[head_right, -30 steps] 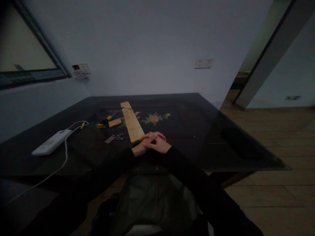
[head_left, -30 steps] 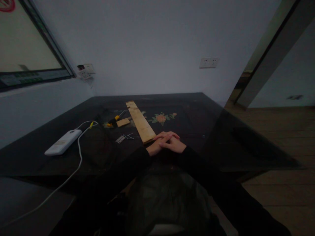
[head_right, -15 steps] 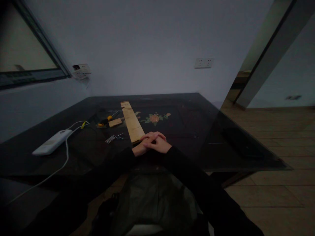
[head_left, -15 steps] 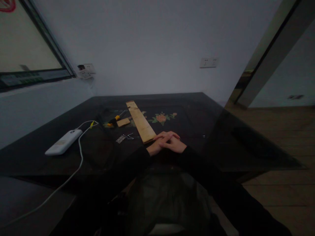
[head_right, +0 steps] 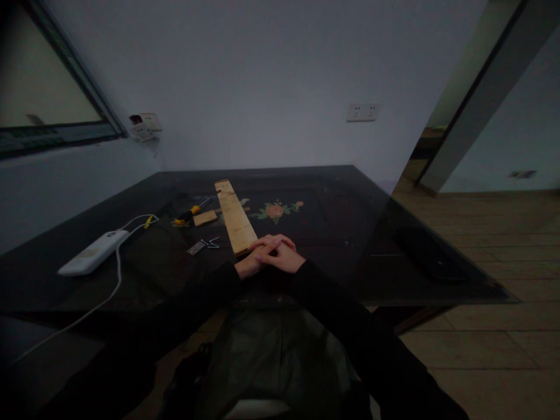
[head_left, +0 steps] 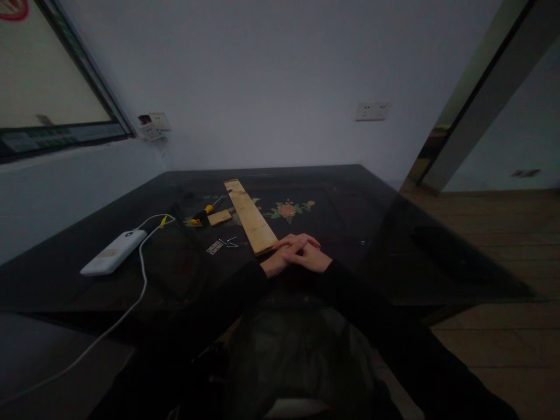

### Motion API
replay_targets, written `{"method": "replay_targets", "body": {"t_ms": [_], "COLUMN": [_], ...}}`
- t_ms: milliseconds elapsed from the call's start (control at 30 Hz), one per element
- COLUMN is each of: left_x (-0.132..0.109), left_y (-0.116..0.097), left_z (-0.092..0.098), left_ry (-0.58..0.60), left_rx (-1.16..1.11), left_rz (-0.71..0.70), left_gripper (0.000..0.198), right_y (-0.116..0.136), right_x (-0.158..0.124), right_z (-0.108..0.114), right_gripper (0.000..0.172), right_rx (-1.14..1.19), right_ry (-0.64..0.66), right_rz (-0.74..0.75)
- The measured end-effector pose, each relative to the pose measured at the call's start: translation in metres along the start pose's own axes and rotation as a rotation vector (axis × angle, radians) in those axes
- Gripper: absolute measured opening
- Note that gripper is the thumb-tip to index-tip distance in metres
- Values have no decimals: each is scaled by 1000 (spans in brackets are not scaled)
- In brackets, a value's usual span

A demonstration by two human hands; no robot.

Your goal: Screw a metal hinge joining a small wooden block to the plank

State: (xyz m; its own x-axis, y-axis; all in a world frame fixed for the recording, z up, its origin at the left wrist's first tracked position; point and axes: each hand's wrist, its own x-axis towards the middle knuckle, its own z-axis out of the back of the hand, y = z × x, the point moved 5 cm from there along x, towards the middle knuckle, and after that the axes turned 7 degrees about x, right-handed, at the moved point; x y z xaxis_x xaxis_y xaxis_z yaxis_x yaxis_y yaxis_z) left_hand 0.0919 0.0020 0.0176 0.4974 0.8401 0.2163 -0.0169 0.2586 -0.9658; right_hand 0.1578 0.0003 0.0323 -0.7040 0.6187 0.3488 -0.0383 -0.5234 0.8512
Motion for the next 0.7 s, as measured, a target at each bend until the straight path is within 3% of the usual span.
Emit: {"method": "replay_targets", "body": {"t_ms": [700], "left_x": [0], "left_y": [1], "left_z": [1], "left_ry": [10], "left_rx": [29], "left_rz": [17], "left_gripper": [33], "right_y": [-1], "right_x": [0], "right_z": [0], "right_gripper": [32], "right_rx": [16], "right_ry": [-3], "right_rz": [0]}}
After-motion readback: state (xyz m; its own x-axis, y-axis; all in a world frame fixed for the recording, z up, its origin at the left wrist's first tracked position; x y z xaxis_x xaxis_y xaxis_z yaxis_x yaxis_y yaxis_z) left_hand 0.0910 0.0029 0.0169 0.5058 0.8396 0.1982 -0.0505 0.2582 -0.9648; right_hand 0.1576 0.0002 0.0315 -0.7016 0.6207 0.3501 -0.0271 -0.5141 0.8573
